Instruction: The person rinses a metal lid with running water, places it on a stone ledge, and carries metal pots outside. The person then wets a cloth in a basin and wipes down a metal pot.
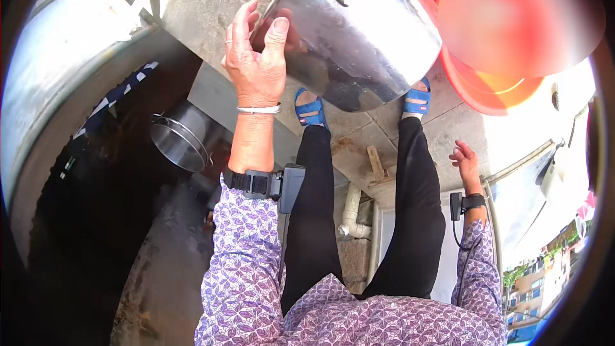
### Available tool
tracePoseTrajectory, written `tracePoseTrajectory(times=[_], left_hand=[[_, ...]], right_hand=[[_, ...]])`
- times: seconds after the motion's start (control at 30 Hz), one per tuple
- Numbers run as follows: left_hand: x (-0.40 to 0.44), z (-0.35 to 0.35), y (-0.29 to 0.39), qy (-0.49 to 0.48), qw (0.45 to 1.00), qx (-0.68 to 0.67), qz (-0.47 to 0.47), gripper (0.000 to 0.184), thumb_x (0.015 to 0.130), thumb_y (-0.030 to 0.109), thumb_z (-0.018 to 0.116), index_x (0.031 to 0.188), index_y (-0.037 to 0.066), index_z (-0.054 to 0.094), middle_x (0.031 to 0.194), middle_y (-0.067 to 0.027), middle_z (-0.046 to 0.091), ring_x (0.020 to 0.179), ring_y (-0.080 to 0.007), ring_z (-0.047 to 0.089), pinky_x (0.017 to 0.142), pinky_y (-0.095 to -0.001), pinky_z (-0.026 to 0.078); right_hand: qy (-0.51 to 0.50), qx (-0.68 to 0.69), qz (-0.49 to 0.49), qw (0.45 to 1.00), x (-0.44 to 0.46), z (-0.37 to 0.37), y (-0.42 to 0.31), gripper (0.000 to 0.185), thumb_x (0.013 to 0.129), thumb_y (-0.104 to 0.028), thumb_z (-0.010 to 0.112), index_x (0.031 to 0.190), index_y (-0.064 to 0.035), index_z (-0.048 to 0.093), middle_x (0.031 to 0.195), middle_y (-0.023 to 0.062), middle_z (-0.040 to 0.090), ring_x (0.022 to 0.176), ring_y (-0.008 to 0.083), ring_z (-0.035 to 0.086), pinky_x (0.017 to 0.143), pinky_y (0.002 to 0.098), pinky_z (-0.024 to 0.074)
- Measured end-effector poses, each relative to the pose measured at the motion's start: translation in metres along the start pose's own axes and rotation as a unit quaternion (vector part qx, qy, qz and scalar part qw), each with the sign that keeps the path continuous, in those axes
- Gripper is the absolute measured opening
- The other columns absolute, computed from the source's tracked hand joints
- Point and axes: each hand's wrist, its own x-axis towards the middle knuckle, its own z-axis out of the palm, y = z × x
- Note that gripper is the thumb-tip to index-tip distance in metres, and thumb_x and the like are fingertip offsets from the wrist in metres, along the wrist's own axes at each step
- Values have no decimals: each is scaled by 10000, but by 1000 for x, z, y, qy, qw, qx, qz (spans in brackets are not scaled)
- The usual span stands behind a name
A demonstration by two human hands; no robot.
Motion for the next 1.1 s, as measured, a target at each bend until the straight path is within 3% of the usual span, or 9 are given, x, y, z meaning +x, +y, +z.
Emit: tracePoseTrajectory(times=[0.07,0.17,0.27,0.33,0.4,0.57,0.8,0.9,1.1], left_hand=[[-10,-15,4,19,998,59,6,527,802,277,672,1222,31,469,1158,-160,543,1080,-256,519,917,-360,405],[-34,-28,-7,65,990,105,-69,542,800,301,662,1241,66,452,1177,-182,522,1101,-317,510,920,-396,408],[-65,-47,-15,33,984,100,-142,532,778,365,632,1224,120,476,1187,-78,512,1128,-265,458,931,-442,292],[-98,-70,-16,-55,962,134,-230,450,785,351,618,1175,149,517,1156,-48,551,1113,-242,483,923,-445,295],[-141,-86,-33,-144,928,192,-286,403,801,310,620,1133,94,552,1101,-122,593,1008,-245,570,833,-362,450],[-275,-159,-49,-210,804,131,-540,362,788,313,639,1065,83,601,977,-123,642,887,-243,613,798,-340,466],[-406,-221,-133,-204,805,136,-540,315,790,277,633,1006,49,620,863,-115,640,770,-215,618,704,-325,484],[-452,-227,-231,-157,804,89,-566,235,797,217,639,959,47,622,737,-53,612,567,-141,577,528,-288,479],[-437,-286,-377,-37,726,-67,-684,220,820,224,630,956,51,618,738,-36,595,583,-123,565,525,-271,488]], right_hand=[[-2,0,-28,1000,-11,-7,-41,387,857,-163,531,1227,-50,520,933,79,622,796,150,625,658,258,474],[-9,-7,-65,998,-15,-2,-76,373,866,-159,530,1216,-32,525,951,77,619,796,145,624,659,262,477],[-9,-9,-102,995,-28,12,-113,369,866,-165,546,1209,-27,531,953,77,615,784,139,623,654,254,478],[-43,0,-124,991,-43,21,-132,365,864,-157,550,1203,-23,535,947,79,611,771,137,624,649,249,478],[-64,-15,-141,988,-46,36,-142,361,862,-144,548,1199,-18,535,928,74,606,761,139,625,652,244,474],[-109,-54,-183,976,-67,46,-171,368,858,-136,547,1204,-13,528,937,67,598,753,129,612,644,237,462],[-73,-91,-252,961,-78,76,-193,342,863,-141,544,1172,6,539,882,61,611,710,120,601,619,225,451],[-89,-126,-276,949,-98,140,-190,325,866,-138,545,1150,20,547,875,61,620,705,112,599,604,222,447],[-156,-233,-214,936,-108,371,-143,300,865,-126,535,1125,21,561,822,65,623,683,123,604,597,239,465]])
